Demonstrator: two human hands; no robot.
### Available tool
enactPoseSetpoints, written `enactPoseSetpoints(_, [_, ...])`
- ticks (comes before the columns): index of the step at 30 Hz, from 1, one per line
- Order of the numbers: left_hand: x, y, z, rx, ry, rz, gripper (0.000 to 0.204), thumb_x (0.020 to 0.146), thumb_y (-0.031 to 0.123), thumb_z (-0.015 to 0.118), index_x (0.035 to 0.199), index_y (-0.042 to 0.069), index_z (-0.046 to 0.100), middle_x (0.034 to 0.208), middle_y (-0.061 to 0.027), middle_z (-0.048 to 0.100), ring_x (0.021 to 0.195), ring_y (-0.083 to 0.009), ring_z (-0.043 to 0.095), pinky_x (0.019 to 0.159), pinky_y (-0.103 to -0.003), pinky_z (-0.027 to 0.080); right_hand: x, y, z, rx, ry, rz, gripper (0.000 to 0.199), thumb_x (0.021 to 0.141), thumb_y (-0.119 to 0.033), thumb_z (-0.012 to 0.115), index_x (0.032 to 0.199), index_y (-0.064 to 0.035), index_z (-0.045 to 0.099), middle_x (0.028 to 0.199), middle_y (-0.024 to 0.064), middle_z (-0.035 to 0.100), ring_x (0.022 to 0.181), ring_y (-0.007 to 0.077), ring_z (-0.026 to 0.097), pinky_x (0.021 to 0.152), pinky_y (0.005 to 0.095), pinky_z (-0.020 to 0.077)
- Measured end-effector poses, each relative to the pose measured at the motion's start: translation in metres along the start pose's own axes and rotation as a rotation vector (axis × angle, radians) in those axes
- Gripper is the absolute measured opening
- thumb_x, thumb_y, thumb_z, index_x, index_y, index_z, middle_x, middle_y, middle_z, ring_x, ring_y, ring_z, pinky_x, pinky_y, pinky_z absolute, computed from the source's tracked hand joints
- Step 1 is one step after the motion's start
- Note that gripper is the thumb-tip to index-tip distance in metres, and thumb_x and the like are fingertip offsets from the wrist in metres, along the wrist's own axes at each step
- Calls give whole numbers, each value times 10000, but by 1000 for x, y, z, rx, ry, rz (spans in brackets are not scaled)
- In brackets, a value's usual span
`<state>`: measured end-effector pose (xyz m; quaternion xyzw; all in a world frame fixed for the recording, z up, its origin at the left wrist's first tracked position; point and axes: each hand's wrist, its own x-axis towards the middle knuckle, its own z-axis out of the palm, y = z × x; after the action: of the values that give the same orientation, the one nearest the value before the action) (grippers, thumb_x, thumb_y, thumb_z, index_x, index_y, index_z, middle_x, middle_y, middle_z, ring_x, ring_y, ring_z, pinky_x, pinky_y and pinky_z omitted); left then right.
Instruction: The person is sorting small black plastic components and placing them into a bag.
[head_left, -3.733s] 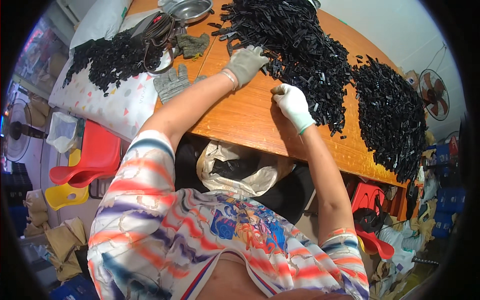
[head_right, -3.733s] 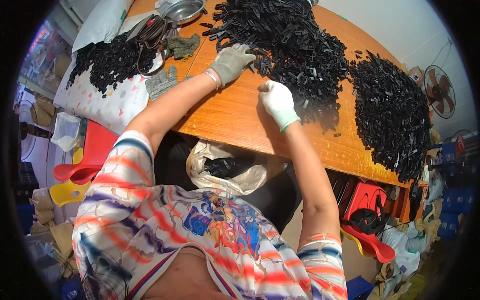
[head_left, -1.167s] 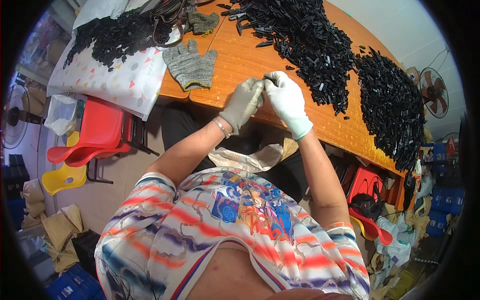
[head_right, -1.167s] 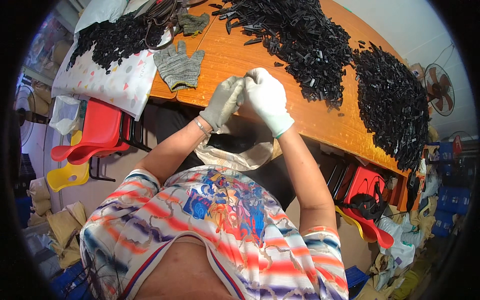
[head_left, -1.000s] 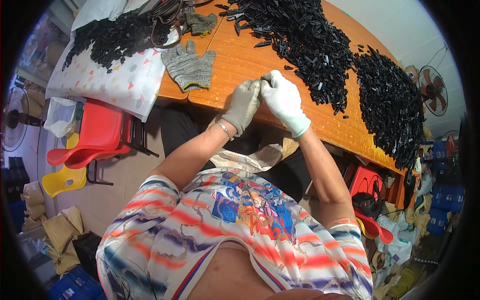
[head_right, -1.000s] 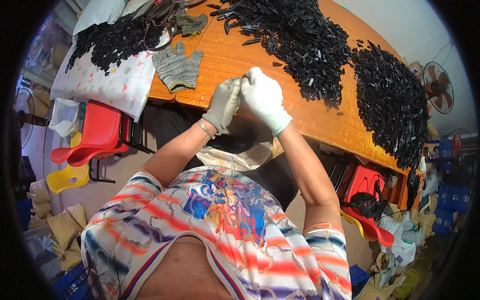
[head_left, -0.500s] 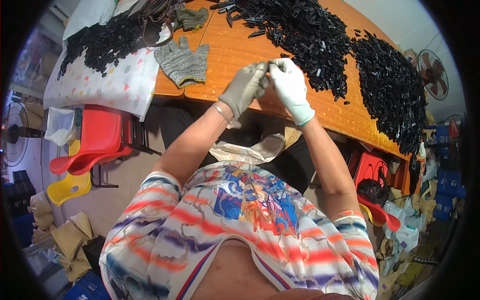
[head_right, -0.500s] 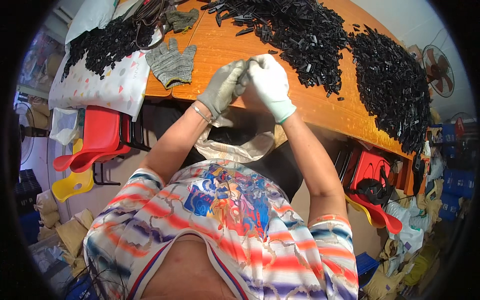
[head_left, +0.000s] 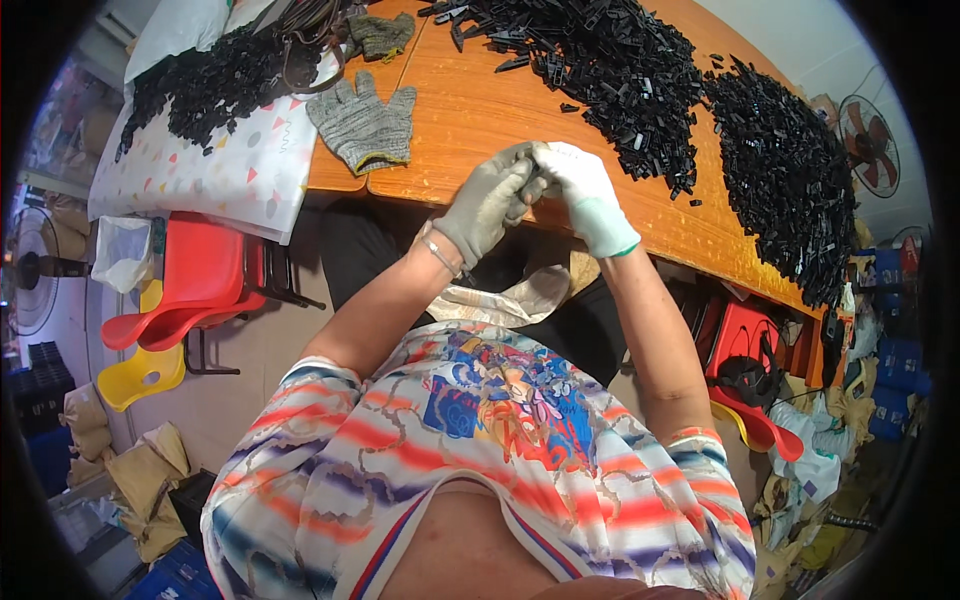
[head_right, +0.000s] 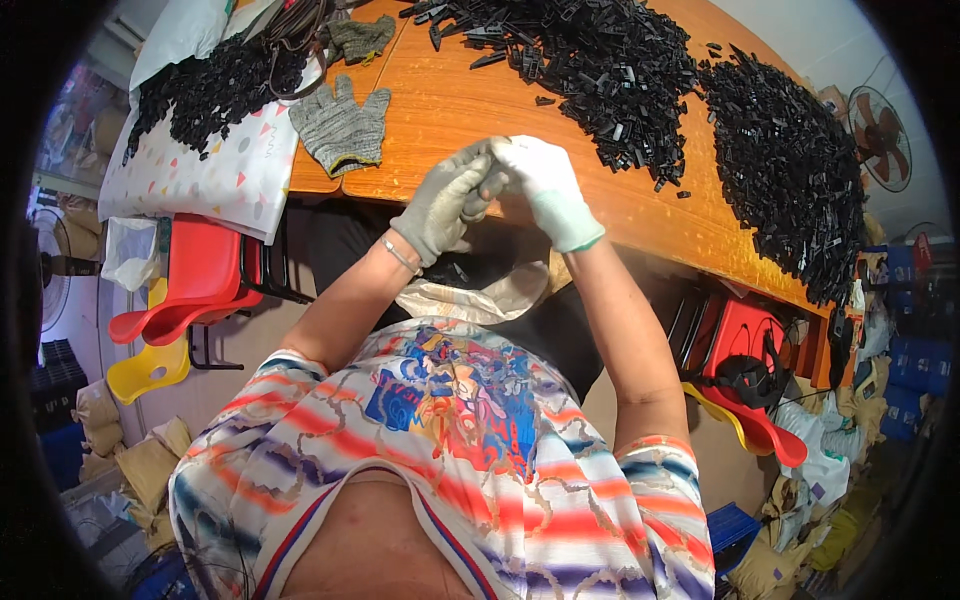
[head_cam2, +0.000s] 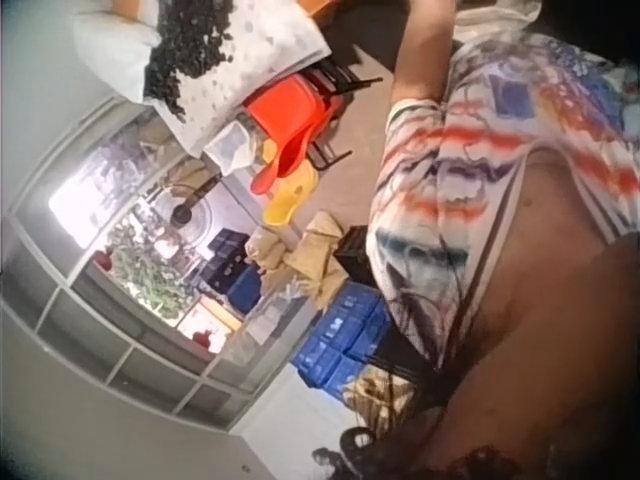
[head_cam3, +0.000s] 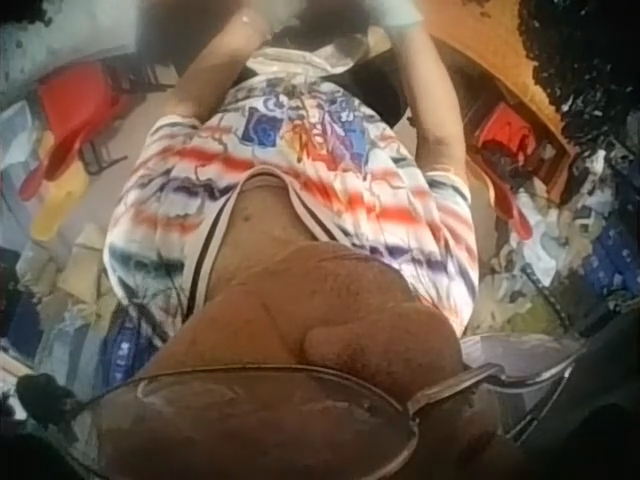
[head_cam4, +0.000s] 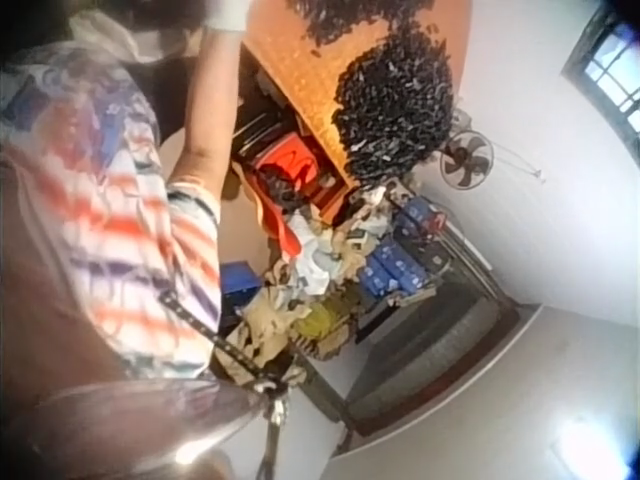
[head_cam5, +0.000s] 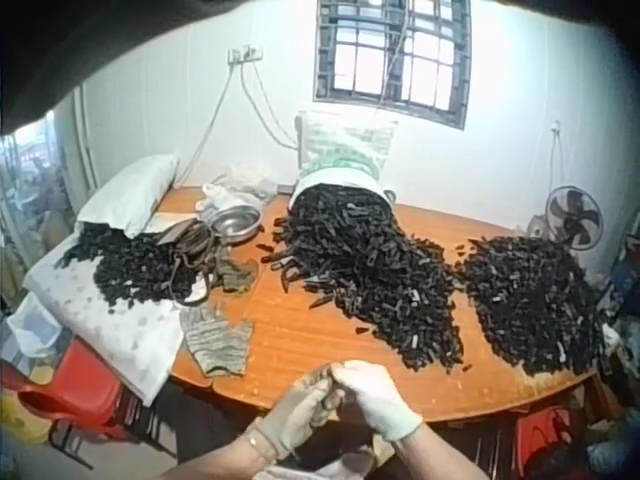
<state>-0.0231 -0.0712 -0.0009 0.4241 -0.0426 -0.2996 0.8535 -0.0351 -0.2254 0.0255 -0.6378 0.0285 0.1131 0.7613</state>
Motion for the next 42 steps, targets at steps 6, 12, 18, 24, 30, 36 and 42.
enactPoseSetpoints(6, [-50, -3, -2, 470, 59, -135, 304, 1007, 202, 437, 1271, 54, 472, 858, -5, 594, 616, -60, 484, 529, -192, 410, 11, 9, -21, -513, -173, -206, 209, 878, -233, 630, 827, -34, 667, 708, 73, 649, 628, 125, 590, 583, 266, 446])
enactPoseSetpoints(12, [-94, -14, -40, 1722, 18, 502, 459, 835, 179, 621, 1275, 102, 513, 967, -141, 629, 809, -311, 641, 701, -398, 525, 65, -7, -46, -1008, 423, -187, 293, 878, -343, 566, 974, -103, 704, 916, 136, 697, 866, 273, 667, 774, 366, 498])
enactPoseSetpoints(18, [-18, 36, -32, 1750, 101, 566, 265, 905, 243, 548, 1137, 119, 581, 1019, -111, 626, 886, -320, 635, 740, -428, 512, 113, -3, -57, -1412, 483, -83, 367, 879, -409, 574, 964, -64, 666, 903, 179, 682, 887, 352, 649, 771, 427, 501])
enactPoseSetpoints(24, [124, 81, -34, 1786, 361, 382, 319, 889, 260, 563, 1163, 97, 571, 974, -147, 664, 905, -347, 639, 774, -472, 505, 118, 2, -56, -1498, 468, -228, 218, 824, -257, 574, 885, -77, 679, 873, 180, 680, 836, 350, 658, 750, 431, 513])
enactPoseSetpoints(30, [171, 80, -38, 1978, 409, 297, 239, 880, 252, 577, 1022, 68, 636, 904, -128, 680, 882, -323, 654, 766, -460, 510, 102, 12, -49, -1504, 416, -391, 137, 815, -188, 606, 905, -86, 593, 862, 174, 640, 803, 378, 633, 702, 461, 503])
enactPoseSetpoints(36, [150, 80, -39, 2004, 433, 296, 198, 906, 215, 545, 992, 71, 650, 1014, -135, 628, 950, -309, 618, 786, -451, 506, 93, 12, -51, -1494, 442, -312, 146, 810, -187, 612, 908, -81, 632, 898, 182, 640, 841, 371, 637, 736, 452, 508])
enactPoseSetpoints(42, [108, 78, -32, 1953, 242, 394, 130, 882, 154, 552, 966, 72, 609, 969, -136, 613, 927, -320, 604, 779, -452, 486, 79, -7, -34, -1306, 500, -315, 172, 845, -239, 614, 922, -86, 635, 930, 166, 639, 878, 350, 633, 779, 424, 500])
